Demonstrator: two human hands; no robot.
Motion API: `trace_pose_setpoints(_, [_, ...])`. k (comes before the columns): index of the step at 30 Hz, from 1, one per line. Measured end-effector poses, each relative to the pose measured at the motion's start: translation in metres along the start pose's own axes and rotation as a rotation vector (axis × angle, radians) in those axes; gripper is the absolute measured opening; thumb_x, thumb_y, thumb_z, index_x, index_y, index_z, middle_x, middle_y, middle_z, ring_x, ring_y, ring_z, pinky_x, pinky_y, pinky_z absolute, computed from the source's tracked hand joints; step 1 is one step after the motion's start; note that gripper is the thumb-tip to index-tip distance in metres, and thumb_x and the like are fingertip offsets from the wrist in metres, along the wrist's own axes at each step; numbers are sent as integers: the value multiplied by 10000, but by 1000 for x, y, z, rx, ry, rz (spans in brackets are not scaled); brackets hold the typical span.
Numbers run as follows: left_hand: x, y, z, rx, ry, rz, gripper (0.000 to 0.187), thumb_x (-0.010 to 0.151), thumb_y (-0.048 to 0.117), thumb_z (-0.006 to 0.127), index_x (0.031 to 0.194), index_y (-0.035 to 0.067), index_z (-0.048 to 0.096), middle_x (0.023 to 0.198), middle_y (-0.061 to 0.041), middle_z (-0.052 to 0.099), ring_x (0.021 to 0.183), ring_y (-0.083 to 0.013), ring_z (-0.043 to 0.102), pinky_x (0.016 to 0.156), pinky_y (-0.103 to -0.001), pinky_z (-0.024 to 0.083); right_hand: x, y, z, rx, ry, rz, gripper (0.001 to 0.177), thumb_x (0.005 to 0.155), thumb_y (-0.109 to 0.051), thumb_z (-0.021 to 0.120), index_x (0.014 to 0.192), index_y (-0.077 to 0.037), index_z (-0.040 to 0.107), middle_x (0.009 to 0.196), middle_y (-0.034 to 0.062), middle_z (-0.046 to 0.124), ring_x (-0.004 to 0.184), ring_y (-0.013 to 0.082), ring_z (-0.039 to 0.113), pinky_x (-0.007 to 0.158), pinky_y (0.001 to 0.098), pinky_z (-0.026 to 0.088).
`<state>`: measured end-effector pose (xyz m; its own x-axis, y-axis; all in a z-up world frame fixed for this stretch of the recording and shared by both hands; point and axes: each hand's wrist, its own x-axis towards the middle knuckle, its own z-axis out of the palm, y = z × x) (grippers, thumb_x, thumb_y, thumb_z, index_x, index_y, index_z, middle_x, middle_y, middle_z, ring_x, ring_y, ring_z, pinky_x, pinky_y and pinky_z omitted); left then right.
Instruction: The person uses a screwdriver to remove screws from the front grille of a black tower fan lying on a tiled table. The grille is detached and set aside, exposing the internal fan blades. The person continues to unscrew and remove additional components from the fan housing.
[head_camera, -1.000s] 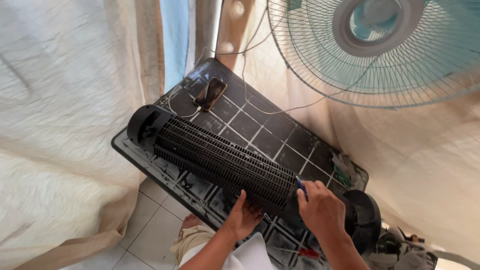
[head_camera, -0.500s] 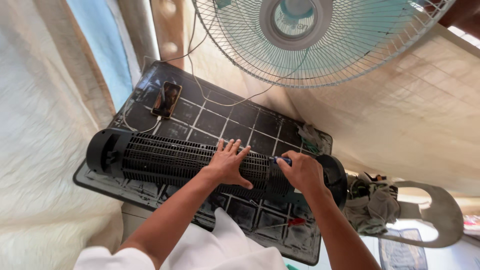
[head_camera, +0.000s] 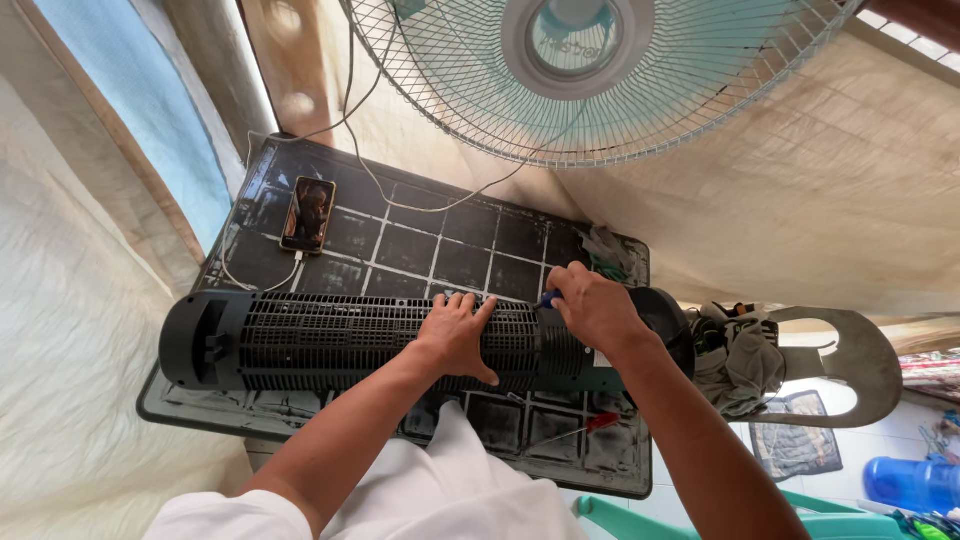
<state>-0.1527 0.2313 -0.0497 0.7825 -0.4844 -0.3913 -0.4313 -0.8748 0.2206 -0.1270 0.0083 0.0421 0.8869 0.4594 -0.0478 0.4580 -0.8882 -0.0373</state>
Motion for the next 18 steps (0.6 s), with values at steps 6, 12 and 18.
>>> trace_pose_setpoints(6, [-7, 9, 6, 7, 60, -6, 1455, 556, 805, 849, 1628, 112, 150, 1561, -227, 349, 1483, -390, 279, 1221, -515, 193, -4, 1, -2, -88, -283, 283, 365, 1115, -461, 571, 1229, -116, 533, 1089, 98, 645, 1018, 305, 729, 830, 422, 607])
trace_pose_setpoints(12, [-11, 13, 7, -7, 79, -14, 1413, 563, 780, 846, 1629, 128, 187, 1571, -229, 349, 1492, -385, 280, 1240, -508, 174, -20, 7, -2, 229, 155, -162, 288, 897, -266, 682, 1089, -82, 573, 1013, 150, 659, 798, 332, 735, 604, 436, 595])
trace_pose_setpoints(18, [-11, 15, 5, 7, 86, -24, 1395, 561, 774, 855, 1610, 135, 194, 1566, -233, 337, 1489, -387, 264, 1232, -497, 163, -23, 1, 7, -174, -250, 158, 322, 1129, -409, 516, 1186, -94, 553, 947, 84, 670, 899, 262, 751, 735, 372, 600])
